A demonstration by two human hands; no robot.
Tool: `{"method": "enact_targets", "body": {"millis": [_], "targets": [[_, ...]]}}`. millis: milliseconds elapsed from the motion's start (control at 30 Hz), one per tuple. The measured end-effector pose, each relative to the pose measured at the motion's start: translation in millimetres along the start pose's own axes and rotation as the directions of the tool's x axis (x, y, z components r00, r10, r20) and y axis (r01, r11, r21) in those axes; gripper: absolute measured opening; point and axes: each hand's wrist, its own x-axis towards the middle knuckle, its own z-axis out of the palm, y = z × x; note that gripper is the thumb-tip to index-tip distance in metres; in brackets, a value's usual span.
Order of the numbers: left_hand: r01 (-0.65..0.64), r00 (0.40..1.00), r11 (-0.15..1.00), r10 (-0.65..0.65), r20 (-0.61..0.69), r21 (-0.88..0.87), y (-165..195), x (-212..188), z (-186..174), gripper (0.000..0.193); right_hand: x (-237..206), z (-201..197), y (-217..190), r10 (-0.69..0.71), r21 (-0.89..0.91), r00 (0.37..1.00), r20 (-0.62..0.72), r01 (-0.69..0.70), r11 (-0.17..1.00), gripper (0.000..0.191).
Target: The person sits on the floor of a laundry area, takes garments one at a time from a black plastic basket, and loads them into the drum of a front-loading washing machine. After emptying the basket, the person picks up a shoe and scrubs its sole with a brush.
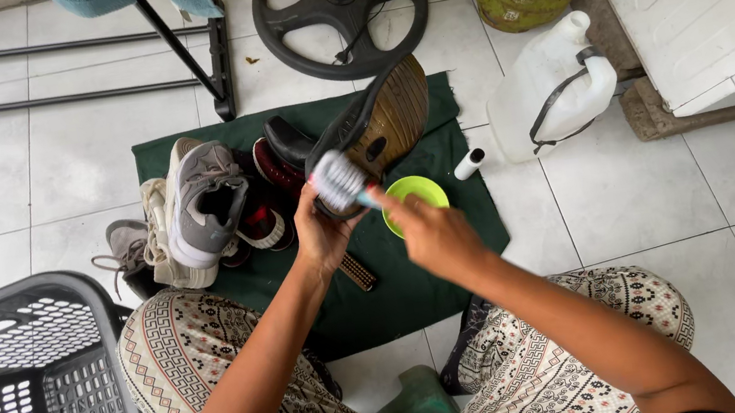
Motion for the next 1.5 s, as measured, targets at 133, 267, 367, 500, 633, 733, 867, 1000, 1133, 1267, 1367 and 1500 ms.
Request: {"method": "enact_targets", "body": {"millis": [133,267,367,500,633,733,867,1000,1133,1267,1367,1500], "targets": [[0.000,0.997,0.997,-0.005,-0.074,-0.073,4,2,-11,0.065,6,-9,-4,-0.010,-0.249,0.999,-0.037,0.000,0.968,0.060],[0.024,1.000,1.000,-0.024,-0.020,-0.011,6,0,-8,0.066,17,-21,19,0.179,-0.122,0.983,-0.028,-0.181,0.976,0.053],[0.015,1.000,0.999,-0.014,0.021,-0.051,5,1,-7,0.067,6,-12,14,0.039,-0.018,0.995,-0.090,-0.040,0.999,0.057],[-0.010,0.998,0.983,0.020,0.052,-0.186,5,4,-15,0.070,-11,6,0,-0.098,-0.194,0.995,0.001,0.096,0.976,0.067],[0.024,0.997,0.988,-0.035,-0.070,-0.150,6,4,-17,0.073,1,-4,23,0.065,-0.240,0.998,0.016,-0.059,0.969,0.059],[0.046,0.999,0.996,-0.045,0.009,-0.081,8,1,-10,0.078,9,-11,39,0.182,-0.131,0.983,0.004,-0.180,0.975,0.051],[0.003,0.999,0.991,0.001,0.033,-0.131,15,-1,-2,0.079,-10,10,11,-0.035,-0.074,0.999,-0.042,0.032,0.997,0.058],[0.009,1.000,0.995,-0.010,-0.001,-0.096,12,-2,-1,0.076,-4,8,16,0.031,-0.134,0.998,0.057,-0.023,0.991,0.058],[0.046,0.999,0.998,-0.046,0.002,-0.037,8,-3,-4,0.073,12,-14,37,0.109,-0.119,0.994,-0.031,-0.112,0.987,0.054],[0.033,0.998,0.994,-0.026,0.065,-0.109,9,1,-14,0.077,-12,9,-3,-0.101,-0.060,0.995,0.004,0.101,0.993,0.066],[0.050,0.998,0.997,-0.048,0.040,-0.062,13,8,-20,0.083,-13,6,0,-0.101,-0.137,0.995,0.011,0.101,0.985,0.063],[0.078,0.997,0.997,-0.078,-0.007,0.017,20,5,-20,0.085,11,-17,40,0.212,-0.264,0.976,0.050,-0.191,0.945,0.051]]}}
